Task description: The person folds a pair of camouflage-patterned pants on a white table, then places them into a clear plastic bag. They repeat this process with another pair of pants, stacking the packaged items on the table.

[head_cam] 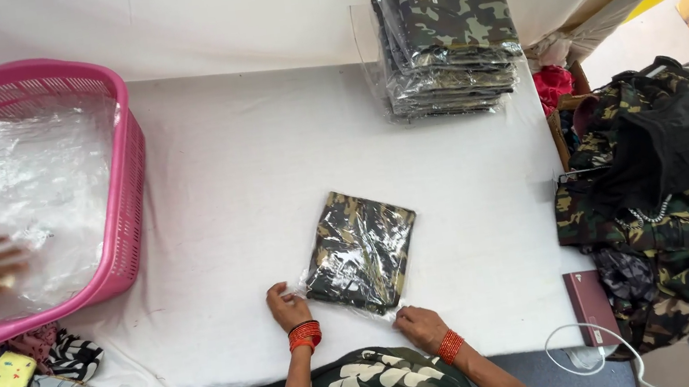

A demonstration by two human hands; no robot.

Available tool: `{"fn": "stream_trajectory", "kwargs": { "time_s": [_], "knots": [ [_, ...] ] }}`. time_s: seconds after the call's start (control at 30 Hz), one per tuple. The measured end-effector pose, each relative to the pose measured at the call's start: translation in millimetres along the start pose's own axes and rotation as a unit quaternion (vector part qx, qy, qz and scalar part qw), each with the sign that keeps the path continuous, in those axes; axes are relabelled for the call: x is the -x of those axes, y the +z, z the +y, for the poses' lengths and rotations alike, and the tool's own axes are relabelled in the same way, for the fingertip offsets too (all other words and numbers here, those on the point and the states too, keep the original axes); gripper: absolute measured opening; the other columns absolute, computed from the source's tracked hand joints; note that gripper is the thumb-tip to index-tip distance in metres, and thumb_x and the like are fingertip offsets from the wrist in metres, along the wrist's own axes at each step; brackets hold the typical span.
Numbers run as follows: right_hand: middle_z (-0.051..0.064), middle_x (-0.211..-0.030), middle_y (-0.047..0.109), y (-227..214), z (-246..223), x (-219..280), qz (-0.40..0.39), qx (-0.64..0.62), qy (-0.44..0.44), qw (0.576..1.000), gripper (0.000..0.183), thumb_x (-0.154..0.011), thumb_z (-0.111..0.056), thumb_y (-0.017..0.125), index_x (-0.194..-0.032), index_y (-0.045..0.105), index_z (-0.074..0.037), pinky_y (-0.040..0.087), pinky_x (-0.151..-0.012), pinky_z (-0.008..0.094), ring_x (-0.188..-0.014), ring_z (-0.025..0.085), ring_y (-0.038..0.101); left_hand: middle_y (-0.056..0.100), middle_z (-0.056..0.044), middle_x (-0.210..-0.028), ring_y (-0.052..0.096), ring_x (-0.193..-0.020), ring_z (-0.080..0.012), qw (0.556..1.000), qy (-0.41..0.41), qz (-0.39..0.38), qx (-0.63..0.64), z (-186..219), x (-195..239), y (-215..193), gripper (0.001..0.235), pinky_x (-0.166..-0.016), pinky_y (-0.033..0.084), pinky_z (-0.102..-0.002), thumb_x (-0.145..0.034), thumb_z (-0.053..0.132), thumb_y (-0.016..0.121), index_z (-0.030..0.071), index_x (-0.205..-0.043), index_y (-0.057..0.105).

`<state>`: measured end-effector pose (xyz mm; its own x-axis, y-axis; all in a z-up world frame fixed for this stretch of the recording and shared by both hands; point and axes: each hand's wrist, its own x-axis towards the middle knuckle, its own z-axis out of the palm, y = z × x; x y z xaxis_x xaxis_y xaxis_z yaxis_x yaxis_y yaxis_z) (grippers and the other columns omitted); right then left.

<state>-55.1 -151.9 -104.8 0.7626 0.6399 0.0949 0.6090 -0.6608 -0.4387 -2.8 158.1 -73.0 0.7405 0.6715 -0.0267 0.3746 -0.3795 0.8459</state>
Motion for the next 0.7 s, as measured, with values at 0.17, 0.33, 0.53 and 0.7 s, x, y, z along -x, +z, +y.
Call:
{"fn": "stream_trajectory", "kwargs": {
  "time_s": [0.17,0.33,0.53,0.7],
  "knots": [
    [0.012,-0.097,0.066,-14.2,-15.8,-24.0,-0.028,-0.041,-0.043,0.998,0.005,-0.095,-0.01,0.066,-0.099,0.067,-0.007,0.057,-0.052,0.031,-0.068,0.021,0.065,0.052,-0.014,-0.114,0.06,-0.087,-0.0207,0.973,-0.137,0.03,0.185,-55.1,1.0,7.4,0.039,-0.076,0.059,-0.037,-0.084,-0.012,0.058,0.004,-0.118,0.05],
    [0.015,-0.097,0.063,-3.1,-35.4,-61.0,-0.118,-0.061,-0.067,0.989,0.01,-0.102,-0.013,0.065,-0.101,0.064,-0.004,0.055,-0.053,0.032,-0.067,0.023,0.064,0.056,-0.015,-0.126,0.059,-0.112,-0.0259,0.994,-0.027,-0.044,0.096,-15.1,47.6,-15.5,0.033,-0.097,0.054,-0.041,-0.097,0.014,0.061,0.004,-0.126,0.05],
    [0.011,-0.09,0.07,-9.2,-47.8,-112.8,-0.103,-0.233,-0.197,0.947,0.014,-0.102,-0.021,0.062,-0.095,0.066,-0.009,0.059,-0.068,0.03,-0.075,0.02,0.068,0.021,-0.011,-0.17,0.015,-0.157,-0.0334,0.895,0.338,-0.235,-0.169,18.2,41.5,13.8,0.069,-0.126,0.007,-0.053,-0.105,0.051,0.035,0.01,-0.16,0.027],
    [0.007,-0.071,0.071,-43.5,-16.6,-136.6,-0.099,-0.1,0.067,0.988,0.023,-0.097,-0.025,0.059,-0.083,0.072,-0.012,0.056,-0.053,0.035,-0.057,0.019,0.066,-0.007,-0.006,-0.171,-0.005,-0.157,-0.0334,0.859,0.17,-0.295,-0.383,33.1,25.2,-1.0,0.075,-0.122,-0.004,-0.059,-0.101,0.062,0.032,0.029,-0.164,0.01]
  ]
}}
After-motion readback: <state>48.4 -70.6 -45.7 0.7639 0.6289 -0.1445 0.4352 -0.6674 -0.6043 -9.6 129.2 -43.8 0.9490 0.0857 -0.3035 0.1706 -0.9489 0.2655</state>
